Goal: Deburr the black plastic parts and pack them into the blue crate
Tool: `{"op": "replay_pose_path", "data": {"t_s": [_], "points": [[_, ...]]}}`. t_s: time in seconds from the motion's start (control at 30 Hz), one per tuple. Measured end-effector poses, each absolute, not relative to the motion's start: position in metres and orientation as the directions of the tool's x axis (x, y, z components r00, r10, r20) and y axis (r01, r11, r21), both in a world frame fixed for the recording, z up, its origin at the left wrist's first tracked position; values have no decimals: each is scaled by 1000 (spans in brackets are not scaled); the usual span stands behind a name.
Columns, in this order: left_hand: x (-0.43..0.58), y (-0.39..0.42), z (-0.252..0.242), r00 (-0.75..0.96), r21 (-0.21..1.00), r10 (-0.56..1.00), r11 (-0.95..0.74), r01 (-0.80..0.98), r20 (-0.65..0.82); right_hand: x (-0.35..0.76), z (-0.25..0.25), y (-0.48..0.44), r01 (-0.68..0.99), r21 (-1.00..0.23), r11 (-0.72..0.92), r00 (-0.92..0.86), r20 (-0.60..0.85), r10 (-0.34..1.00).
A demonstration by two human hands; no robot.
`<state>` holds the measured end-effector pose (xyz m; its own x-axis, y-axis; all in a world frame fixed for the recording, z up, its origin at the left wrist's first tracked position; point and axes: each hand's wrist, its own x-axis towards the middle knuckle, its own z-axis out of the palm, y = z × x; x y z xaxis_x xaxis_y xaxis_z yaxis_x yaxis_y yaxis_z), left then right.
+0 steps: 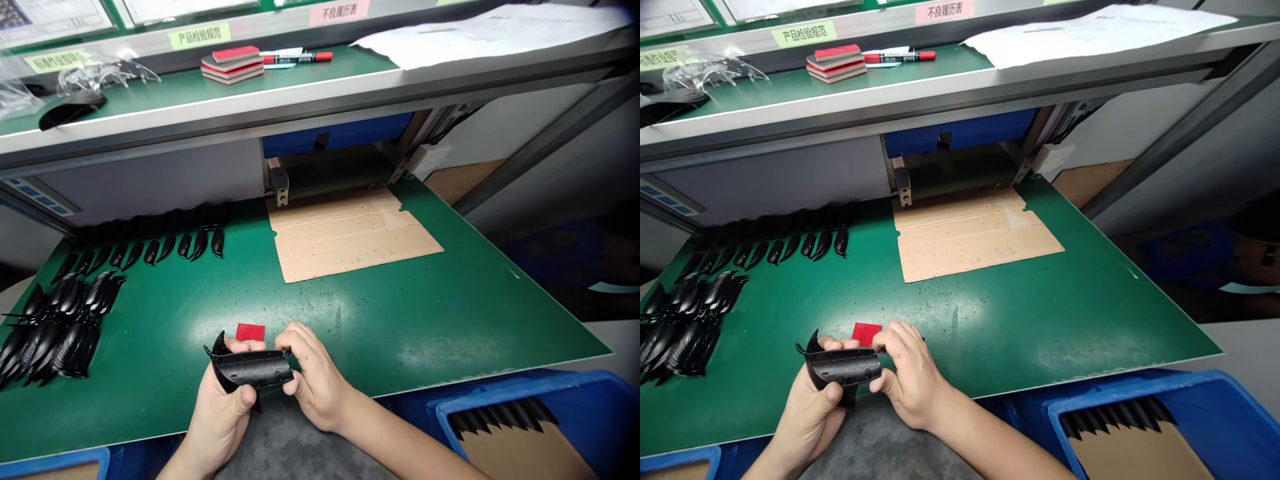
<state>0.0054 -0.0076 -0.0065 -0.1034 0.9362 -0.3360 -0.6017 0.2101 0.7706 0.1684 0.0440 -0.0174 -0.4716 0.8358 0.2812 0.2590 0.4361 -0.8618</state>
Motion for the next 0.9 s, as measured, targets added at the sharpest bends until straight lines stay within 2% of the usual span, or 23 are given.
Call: {"op": "replay_pose_path", "data": {"t_s": [0.2, 0.37, 0.47, 0.6, 0.7, 0.83, 0.9], "points": [[2, -11, -11, -100, 783, 942, 203, -588, -319, 167, -22, 43, 301, -811, 502, -478, 327, 815], [1, -12, -11, -129, 804, 941, 190, -564, -313, 167, -22, 49, 268, -829, 490, -550, 286, 784], [0, -13, -14, -121, 812, 947, 183, -555, -297, 173, -19, 55, 164, -888, 430, -657, 227, 719], [0, -12, -16, -128, 816, 953, 160, -556, -274, 184, -17, 58, 29, -974, 226, -757, 126, 641], [2, -9, -14, -190, 805, 939, 128, -579, -286, 182, -21, 53, -10, -989, 151, -686, 117, 718], [7, -3, -7, -233, 783, 920, 112, -612, -314, 168, -29, 42, 157, -942, 297, -530, 173, 830], [8, -2, -4, -236, 790, 925, 99, -605, -296, 164, -31, 39, 160, -937, 311, -461, 208, 863]]}}
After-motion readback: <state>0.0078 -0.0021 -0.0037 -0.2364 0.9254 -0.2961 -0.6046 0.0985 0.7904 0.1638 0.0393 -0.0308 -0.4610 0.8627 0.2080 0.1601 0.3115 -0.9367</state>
